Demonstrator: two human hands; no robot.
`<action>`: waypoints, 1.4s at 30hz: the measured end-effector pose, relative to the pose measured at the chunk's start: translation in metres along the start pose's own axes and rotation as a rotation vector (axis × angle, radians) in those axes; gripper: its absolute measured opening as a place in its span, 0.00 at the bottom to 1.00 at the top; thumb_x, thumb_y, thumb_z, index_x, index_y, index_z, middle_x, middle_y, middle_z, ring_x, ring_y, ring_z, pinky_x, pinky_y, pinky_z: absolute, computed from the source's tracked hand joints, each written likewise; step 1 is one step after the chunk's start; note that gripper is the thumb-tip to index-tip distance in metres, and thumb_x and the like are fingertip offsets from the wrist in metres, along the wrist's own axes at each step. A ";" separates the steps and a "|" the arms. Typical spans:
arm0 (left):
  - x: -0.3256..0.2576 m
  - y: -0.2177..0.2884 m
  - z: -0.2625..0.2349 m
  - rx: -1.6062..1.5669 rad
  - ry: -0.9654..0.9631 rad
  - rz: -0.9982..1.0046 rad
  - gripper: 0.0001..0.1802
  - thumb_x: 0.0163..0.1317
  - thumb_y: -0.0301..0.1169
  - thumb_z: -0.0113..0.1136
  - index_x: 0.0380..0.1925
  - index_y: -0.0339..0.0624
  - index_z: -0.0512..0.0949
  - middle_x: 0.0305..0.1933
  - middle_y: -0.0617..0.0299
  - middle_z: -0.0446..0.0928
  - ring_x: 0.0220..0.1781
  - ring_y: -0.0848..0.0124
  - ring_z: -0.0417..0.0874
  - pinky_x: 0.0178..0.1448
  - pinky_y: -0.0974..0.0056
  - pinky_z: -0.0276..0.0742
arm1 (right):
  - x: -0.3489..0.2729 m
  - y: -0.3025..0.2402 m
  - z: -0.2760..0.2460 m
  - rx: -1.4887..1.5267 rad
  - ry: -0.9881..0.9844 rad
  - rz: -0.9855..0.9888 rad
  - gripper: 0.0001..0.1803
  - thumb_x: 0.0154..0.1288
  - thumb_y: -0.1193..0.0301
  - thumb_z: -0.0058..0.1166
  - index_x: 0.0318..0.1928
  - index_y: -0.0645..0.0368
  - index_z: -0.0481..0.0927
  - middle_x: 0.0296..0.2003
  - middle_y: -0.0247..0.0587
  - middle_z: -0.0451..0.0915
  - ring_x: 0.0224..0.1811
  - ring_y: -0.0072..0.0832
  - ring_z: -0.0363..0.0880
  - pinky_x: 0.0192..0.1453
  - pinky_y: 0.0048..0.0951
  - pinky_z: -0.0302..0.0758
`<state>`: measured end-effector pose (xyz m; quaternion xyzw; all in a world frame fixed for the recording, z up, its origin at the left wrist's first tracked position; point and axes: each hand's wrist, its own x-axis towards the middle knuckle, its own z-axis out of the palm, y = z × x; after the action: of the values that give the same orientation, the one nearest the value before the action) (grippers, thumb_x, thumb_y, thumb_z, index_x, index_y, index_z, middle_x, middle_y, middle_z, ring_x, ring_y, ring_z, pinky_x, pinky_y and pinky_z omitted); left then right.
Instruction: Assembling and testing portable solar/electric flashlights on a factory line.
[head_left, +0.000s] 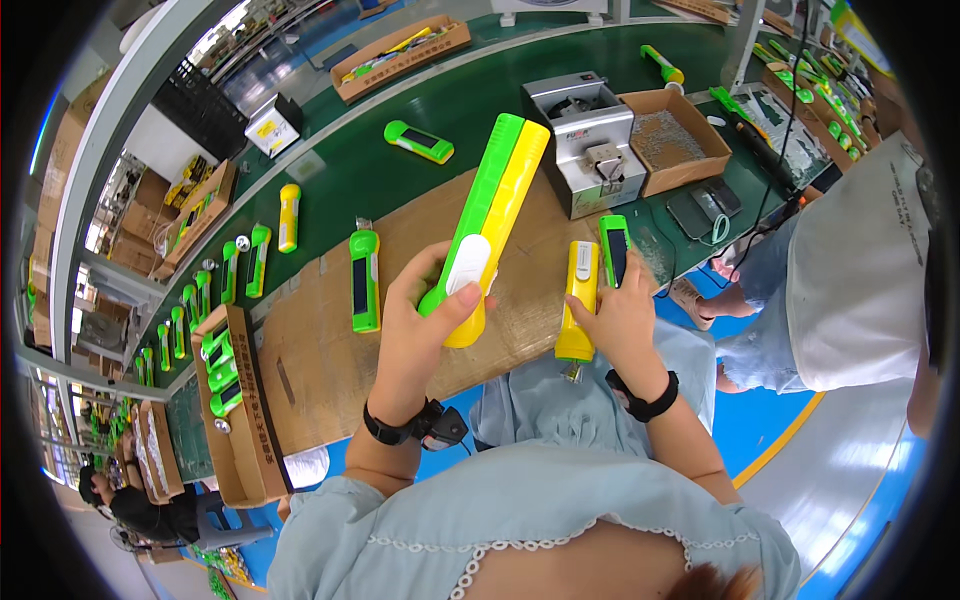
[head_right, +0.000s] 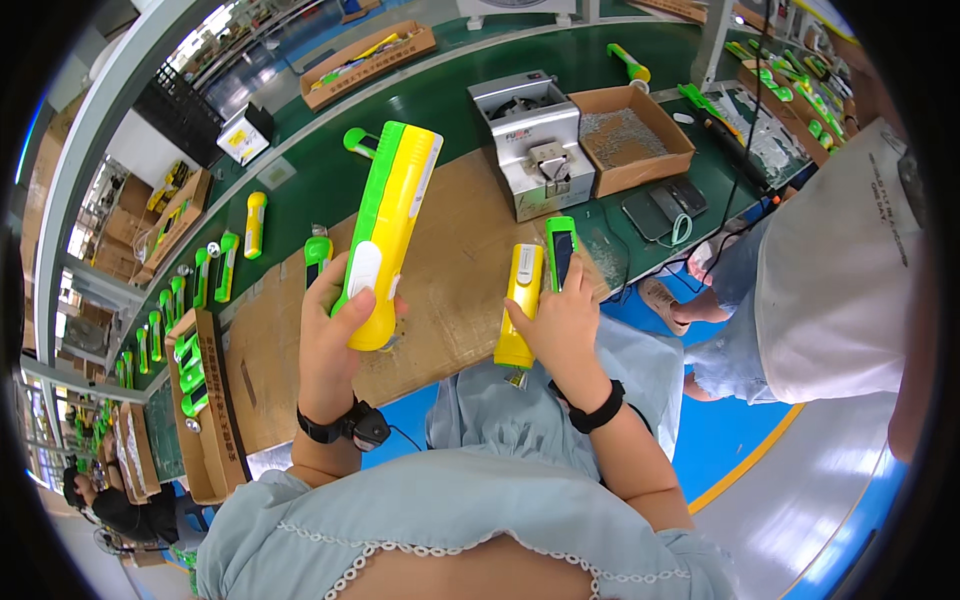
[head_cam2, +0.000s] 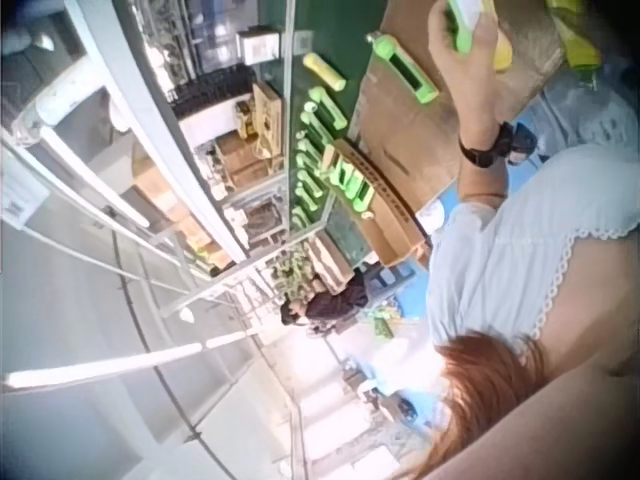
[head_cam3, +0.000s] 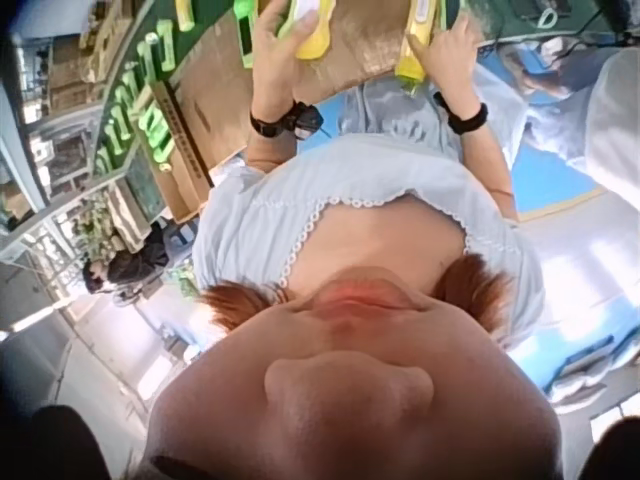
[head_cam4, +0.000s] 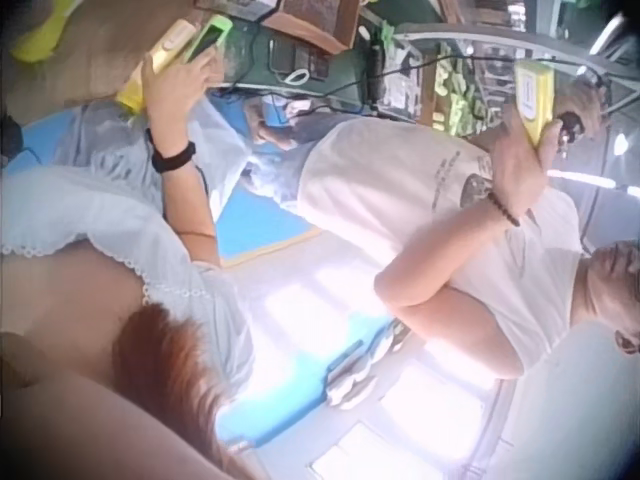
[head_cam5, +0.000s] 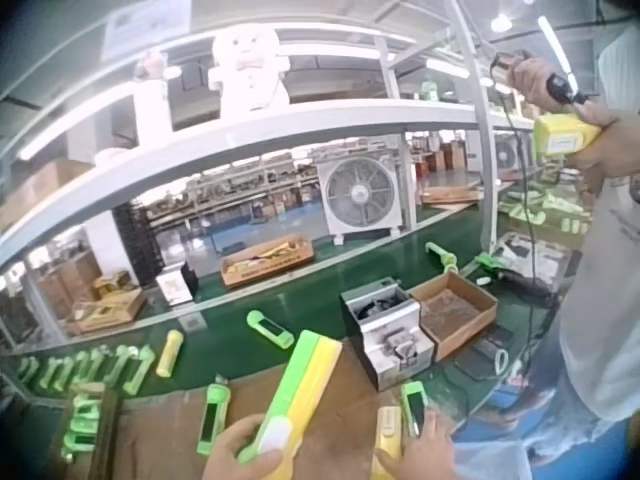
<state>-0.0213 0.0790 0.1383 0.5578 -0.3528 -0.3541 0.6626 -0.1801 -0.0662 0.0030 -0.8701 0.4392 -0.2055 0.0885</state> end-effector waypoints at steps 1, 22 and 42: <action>0.003 0.004 0.006 -0.007 -0.004 0.037 0.23 0.55 0.33 0.62 0.48 0.33 0.70 0.42 0.57 0.76 0.39 0.72 0.80 0.42 0.69 0.74 | 0.000 -0.001 0.001 -0.008 0.019 0.013 0.29 0.47 0.47 0.60 0.27 0.66 0.83 0.58 0.58 0.60 0.54 0.49 0.65 0.53 0.40 0.69; 0.058 0.002 0.029 0.831 0.282 1.264 0.28 0.33 0.19 0.65 0.42 0.49 0.78 0.42 0.61 0.73 0.42 0.62 0.75 0.48 0.60 0.66 | 0.030 -0.015 0.026 -0.149 0.027 0.142 0.25 0.57 0.51 0.51 0.28 0.63 0.83 0.55 0.54 0.67 0.52 0.46 0.69 0.49 0.40 0.72; 0.050 -0.011 0.028 0.765 0.139 1.468 0.25 0.43 0.27 0.67 0.43 0.49 0.69 0.40 0.65 0.75 0.43 0.65 0.77 0.48 0.59 0.69 | 0.000 -0.028 -0.142 1.295 0.518 -0.502 0.33 0.47 0.57 0.68 0.47 0.65 0.70 0.47 0.53 0.72 0.47 0.38 0.75 0.52 0.35 0.71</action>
<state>-0.0210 0.0205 0.1347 0.3933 -0.6814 0.3478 0.5100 -0.2213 -0.0459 0.1398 -0.6416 0.0249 -0.6361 0.4278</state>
